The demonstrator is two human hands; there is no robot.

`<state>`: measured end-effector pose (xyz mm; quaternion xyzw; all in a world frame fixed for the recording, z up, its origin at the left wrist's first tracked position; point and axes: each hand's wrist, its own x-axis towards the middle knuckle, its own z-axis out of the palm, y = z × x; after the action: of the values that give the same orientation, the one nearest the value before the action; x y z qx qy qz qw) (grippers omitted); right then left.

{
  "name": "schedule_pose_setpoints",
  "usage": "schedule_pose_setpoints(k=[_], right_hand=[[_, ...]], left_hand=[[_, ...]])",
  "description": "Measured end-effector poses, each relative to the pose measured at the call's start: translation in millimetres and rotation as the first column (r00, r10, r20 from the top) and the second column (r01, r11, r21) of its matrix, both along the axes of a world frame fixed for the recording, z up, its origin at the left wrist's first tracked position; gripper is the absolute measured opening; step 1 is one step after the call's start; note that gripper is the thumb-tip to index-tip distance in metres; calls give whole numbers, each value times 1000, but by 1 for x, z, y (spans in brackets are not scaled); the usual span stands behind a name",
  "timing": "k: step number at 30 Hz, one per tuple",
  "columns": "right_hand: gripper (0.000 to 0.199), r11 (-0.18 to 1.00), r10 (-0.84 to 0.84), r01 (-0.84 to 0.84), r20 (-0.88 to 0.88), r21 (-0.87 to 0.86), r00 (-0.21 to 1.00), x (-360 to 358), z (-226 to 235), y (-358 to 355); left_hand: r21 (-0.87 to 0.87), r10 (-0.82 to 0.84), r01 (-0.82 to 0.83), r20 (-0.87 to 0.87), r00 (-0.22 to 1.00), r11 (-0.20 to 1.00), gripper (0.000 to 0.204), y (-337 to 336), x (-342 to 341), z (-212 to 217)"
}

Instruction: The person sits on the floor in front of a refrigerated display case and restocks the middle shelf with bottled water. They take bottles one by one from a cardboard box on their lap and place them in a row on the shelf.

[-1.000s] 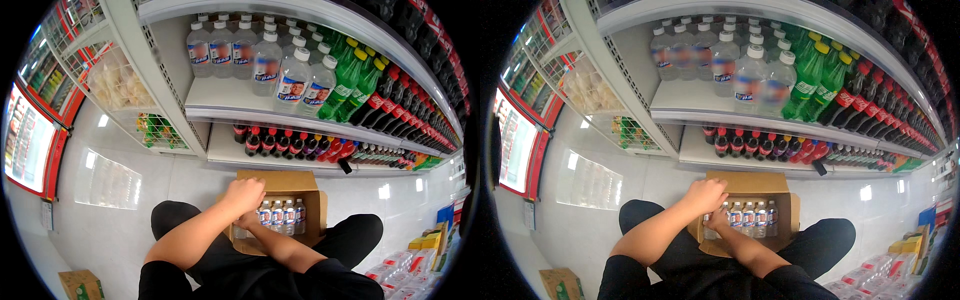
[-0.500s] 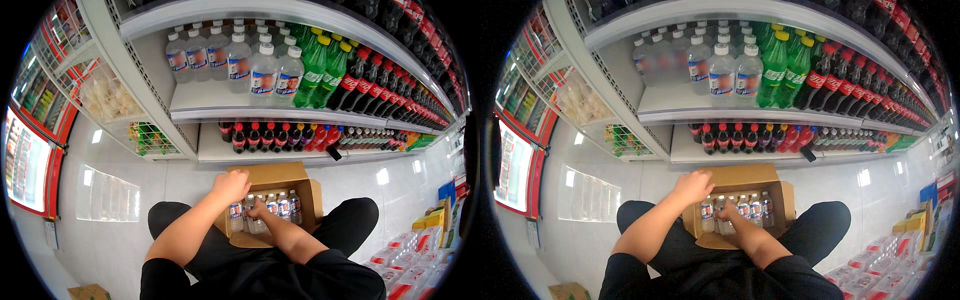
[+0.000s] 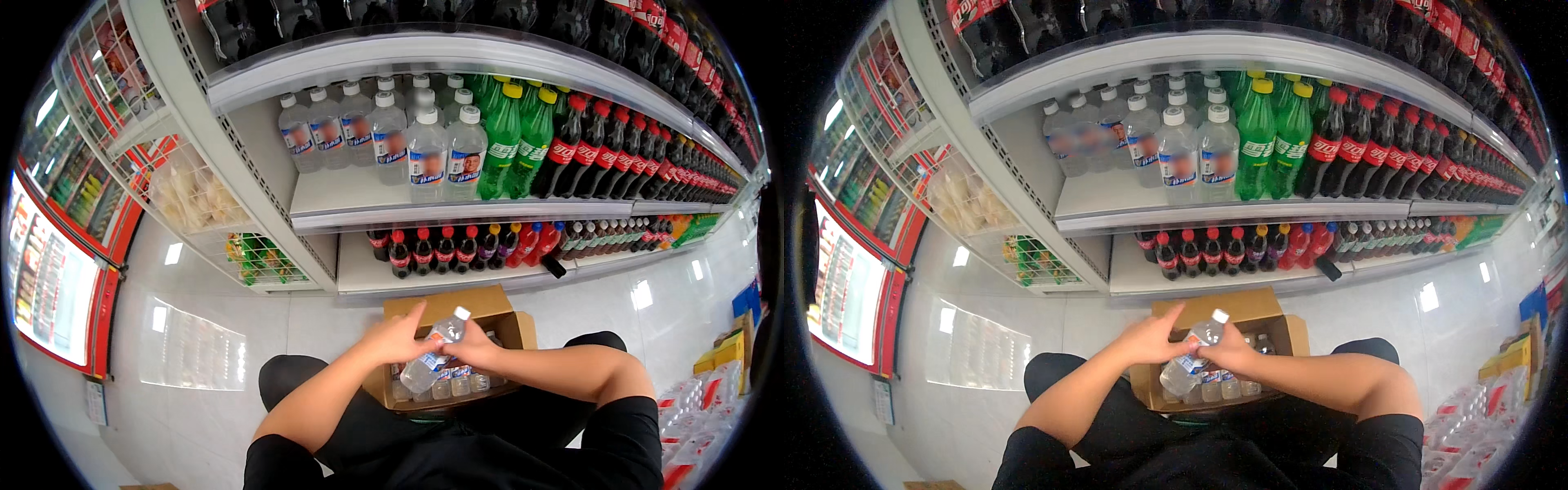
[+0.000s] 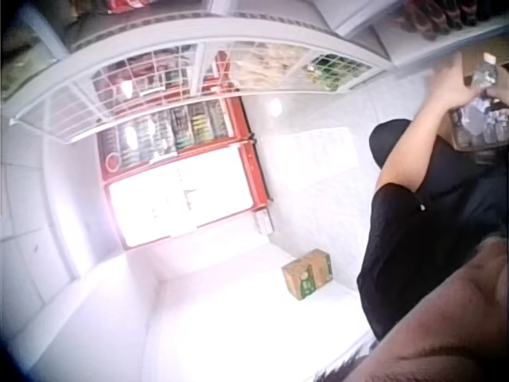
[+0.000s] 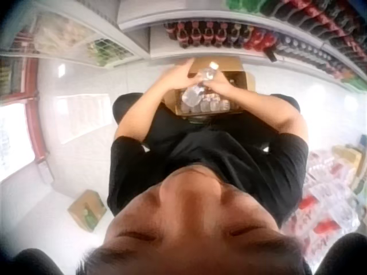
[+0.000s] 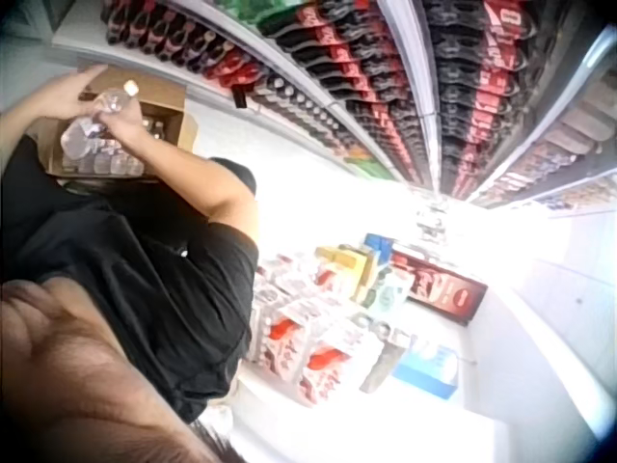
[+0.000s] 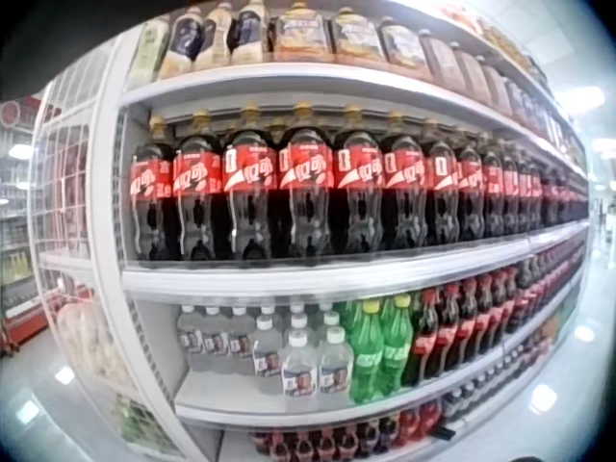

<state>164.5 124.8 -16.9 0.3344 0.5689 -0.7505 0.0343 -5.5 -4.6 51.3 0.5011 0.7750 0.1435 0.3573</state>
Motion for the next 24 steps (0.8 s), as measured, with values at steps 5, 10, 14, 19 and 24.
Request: schedule_pose_setpoints(k=[5,10,14,19,24], right_hand=[[58,950,-204,189,-34,-249,978,10,53,11],[44,937,-236,222,-19,-271,972,22,53,20],[19,960,-14,-53,-237,-274,971,31,74,42],[17,987,158,-145,-339,63,928,35,67,37],[24,909,332,-219,-298,354,895,39,58,34]], left_hand=[[99,-19,-1,208,978,995,94,-4,28,-1],[189,-21,-65,420,907,980,77,0,17,-13],[338,55,-447,744,666,828,68,-11,-21,-11],[565,-227,-772,825,518,291,48,17,-77,51],[558,160,-794,784,600,242,39,39,-148,71]])
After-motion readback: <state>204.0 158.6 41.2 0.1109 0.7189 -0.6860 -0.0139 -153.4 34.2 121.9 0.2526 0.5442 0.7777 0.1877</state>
